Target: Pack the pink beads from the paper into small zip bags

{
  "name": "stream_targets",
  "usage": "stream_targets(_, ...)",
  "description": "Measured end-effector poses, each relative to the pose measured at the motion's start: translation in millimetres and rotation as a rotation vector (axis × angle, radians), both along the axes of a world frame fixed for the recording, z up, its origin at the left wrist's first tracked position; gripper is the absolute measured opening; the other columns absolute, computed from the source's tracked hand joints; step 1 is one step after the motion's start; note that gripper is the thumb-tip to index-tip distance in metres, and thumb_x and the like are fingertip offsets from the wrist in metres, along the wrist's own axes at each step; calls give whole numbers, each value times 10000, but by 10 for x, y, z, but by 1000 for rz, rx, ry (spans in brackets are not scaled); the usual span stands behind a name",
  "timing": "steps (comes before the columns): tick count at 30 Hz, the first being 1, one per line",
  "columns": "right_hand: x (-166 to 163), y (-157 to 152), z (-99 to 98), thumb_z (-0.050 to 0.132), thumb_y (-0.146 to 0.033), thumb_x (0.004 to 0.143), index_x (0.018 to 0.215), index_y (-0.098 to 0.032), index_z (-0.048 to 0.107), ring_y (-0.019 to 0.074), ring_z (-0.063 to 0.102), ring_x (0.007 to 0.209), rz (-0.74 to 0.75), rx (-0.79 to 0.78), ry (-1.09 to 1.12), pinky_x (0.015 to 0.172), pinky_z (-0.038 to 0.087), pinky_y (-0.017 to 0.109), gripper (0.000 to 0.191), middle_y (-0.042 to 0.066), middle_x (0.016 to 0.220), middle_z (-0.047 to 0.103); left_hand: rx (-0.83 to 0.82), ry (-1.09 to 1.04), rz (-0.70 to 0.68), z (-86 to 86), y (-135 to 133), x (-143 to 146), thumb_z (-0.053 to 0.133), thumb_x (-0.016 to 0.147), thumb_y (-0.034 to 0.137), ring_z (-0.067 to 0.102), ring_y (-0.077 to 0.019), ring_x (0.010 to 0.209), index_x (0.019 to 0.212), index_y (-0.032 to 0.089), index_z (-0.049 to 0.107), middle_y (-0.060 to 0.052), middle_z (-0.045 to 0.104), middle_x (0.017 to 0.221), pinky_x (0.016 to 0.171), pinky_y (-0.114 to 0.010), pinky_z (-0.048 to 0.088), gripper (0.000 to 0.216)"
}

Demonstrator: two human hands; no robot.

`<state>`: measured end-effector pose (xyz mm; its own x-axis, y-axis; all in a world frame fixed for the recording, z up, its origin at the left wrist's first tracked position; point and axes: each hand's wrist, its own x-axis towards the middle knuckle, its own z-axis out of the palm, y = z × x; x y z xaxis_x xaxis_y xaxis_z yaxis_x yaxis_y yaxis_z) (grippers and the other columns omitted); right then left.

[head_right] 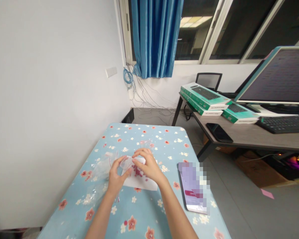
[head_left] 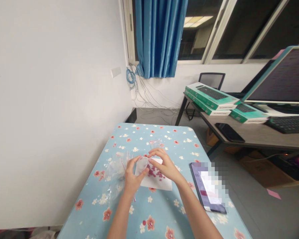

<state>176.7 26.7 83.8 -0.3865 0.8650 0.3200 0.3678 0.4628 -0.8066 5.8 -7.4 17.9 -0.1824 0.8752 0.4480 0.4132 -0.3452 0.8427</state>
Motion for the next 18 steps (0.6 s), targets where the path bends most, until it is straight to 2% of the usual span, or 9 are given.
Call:
stream_targets(4,-11,35,-68,556,-312,880,900,-222,642,192,545,988,-2,-41,14,940,376,367,126,33,985,623,-189,-411,-180,9,33,10,589,763,570,645,-249,994,1130,162,600,-149,671,1092,806,-364,535,549)
stream_targets(8,-52,29,-94,590,-315,863,967,-232,661,198,532,986,-45,3,-56,919,381,360,151,37,992,619,-320,-670,-278,30,20,49,539,806,559,676,-235,891,1141,157,620,-159,667,1114,724,-358,556,530)
stream_targets(10,-68,23,-104,598,-311,859,990,-232,659,202,527,977,-58,32,-88,907,385,364,165,41,989,618,-357,-765,-353,37,6,73,522,827,534,674,-235,897,1182,164,608,-149,673,1108,757,-376,551,520)
stream_targets(15,-52,29,-124,618,-278,844,970,-222,648,209,514,979,-25,91,-106,904,384,374,141,46,1000,612,-447,-967,-413,47,-12,109,563,808,514,562,-257,1155,1169,193,627,-103,607,1254,955,-386,462,487)
stream_targets(18,-19,37,-108,619,-238,837,922,-225,638,206,510,986,-9,92,-78,909,380,370,88,37,1001,610,-490,-1009,-445,43,-5,120,563,797,544,596,-264,1105,1136,160,644,-128,655,1169,940,-390,468,519)
